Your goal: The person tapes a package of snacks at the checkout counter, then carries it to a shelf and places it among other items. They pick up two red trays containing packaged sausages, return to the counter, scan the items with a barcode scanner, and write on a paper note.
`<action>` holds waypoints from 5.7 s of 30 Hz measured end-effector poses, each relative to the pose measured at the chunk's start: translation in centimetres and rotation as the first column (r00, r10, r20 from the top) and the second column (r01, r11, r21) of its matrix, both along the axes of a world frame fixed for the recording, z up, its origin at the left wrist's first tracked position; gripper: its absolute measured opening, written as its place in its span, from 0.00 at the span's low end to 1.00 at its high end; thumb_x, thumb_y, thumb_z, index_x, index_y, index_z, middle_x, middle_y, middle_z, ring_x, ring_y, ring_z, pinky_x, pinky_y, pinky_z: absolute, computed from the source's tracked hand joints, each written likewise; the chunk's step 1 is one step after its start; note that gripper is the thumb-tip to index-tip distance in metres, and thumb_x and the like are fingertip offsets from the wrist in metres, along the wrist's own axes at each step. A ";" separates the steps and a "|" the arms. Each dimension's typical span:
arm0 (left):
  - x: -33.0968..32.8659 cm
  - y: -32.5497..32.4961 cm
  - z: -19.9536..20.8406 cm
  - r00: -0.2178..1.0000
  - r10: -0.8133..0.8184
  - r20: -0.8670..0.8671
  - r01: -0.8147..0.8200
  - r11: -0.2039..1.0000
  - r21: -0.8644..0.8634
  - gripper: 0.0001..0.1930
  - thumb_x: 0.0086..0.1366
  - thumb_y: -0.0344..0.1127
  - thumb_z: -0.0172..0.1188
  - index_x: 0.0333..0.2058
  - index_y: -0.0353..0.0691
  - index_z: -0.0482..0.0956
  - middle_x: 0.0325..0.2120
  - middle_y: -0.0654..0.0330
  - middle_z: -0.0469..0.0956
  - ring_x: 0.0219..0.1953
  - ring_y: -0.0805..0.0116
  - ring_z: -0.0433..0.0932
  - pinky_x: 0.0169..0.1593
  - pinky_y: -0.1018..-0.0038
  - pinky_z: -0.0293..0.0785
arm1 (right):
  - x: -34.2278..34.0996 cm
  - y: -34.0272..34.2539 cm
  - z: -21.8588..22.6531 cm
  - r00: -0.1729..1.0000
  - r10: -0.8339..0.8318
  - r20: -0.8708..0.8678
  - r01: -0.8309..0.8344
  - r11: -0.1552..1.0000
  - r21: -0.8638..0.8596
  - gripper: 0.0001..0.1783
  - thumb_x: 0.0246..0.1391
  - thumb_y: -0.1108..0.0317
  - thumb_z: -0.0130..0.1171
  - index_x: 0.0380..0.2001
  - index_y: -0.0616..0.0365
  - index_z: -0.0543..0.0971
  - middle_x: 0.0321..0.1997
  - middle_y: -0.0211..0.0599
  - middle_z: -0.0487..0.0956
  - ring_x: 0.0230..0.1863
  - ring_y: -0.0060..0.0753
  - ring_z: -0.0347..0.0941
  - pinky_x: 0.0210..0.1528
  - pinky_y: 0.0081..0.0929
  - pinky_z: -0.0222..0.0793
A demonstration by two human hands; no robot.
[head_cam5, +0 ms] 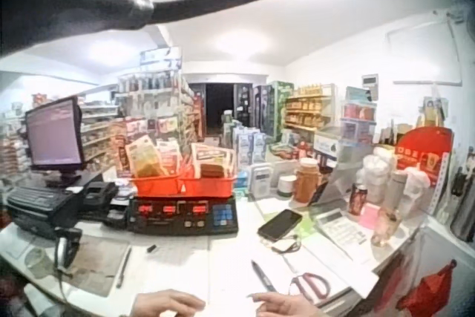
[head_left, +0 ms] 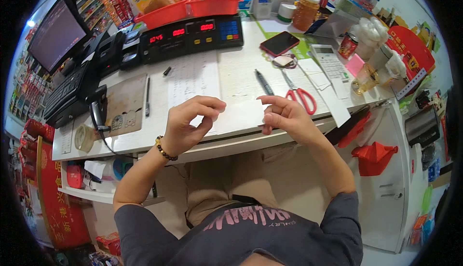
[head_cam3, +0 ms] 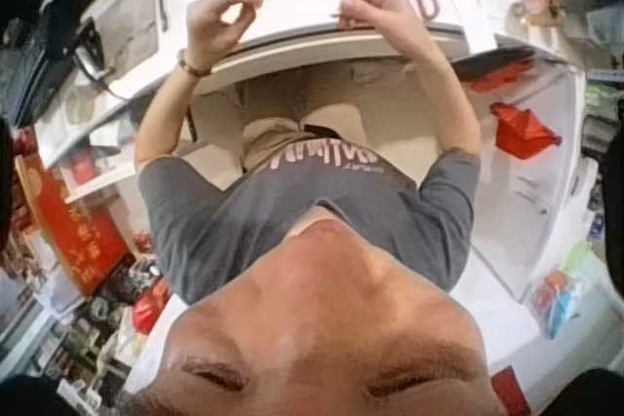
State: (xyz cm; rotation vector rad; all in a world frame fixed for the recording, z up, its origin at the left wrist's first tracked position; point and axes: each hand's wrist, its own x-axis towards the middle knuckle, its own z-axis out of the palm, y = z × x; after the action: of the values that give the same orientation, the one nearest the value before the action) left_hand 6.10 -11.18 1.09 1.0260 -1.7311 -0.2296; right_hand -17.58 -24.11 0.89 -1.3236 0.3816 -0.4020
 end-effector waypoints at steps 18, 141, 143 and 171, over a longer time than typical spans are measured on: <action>6.6 7.2 -4.0 0.948 0.272 0.166 -0.293 0.948 0.120 0.27 0.46 0.29 0.69 0.47 0.34 0.72 0.40 0.53 0.73 0.42 0.61 0.73 0.47 0.71 0.69 | 9.7 5.1 -2.2 0.984 -0.166 -0.059 0.153 0.971 -0.184 0.19 0.53 0.74 0.56 0.49 0.65 0.69 0.28 0.30 0.75 0.27 0.19 0.71 0.32 0.17 0.68; 8.5 1.9 -3.9 0.927 0.368 0.078 -0.372 0.866 0.334 0.24 0.53 0.35 0.65 0.47 0.29 0.71 0.35 0.53 0.77 0.37 0.68 0.76 0.44 0.75 0.71 | 9.3 5.9 -1.1 0.908 -0.393 -0.144 0.362 0.911 -0.199 0.25 0.52 0.57 0.61 0.46 0.64 0.70 0.26 0.35 0.73 0.18 0.23 0.67 0.17 0.21 0.64; 8.6 2.5 -4.4 0.928 0.326 0.179 -0.370 0.861 0.349 0.25 0.53 0.36 0.64 0.47 0.29 0.70 0.38 0.49 0.76 0.40 0.62 0.74 0.47 0.72 0.70 | 6.9 3.3 -1.7 0.821 -0.567 -0.065 0.484 0.752 -0.447 0.24 0.52 0.60 0.61 0.47 0.64 0.70 0.30 0.39 0.75 0.26 0.27 0.72 0.23 0.23 0.69; 7.1 4.1 -5.1 0.811 0.393 0.433 -0.506 0.842 0.185 0.26 0.50 0.42 0.67 0.45 0.36 0.72 0.47 0.50 0.68 0.50 0.51 0.64 0.54 0.62 0.62 | 6.4 -5.6 -4.3 0.735 -0.674 -0.070 0.041 0.147 -0.988 0.13 0.55 0.72 0.51 0.45 0.58 0.70 0.37 0.45 0.74 0.33 0.42 0.73 0.35 0.34 0.69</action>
State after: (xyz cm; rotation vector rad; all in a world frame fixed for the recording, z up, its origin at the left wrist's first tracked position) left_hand 13.23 -7.12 -3.97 1.7734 -1.7551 0.0325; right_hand -11.14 -29.73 -3.46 -2.6631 1.0899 -0.7983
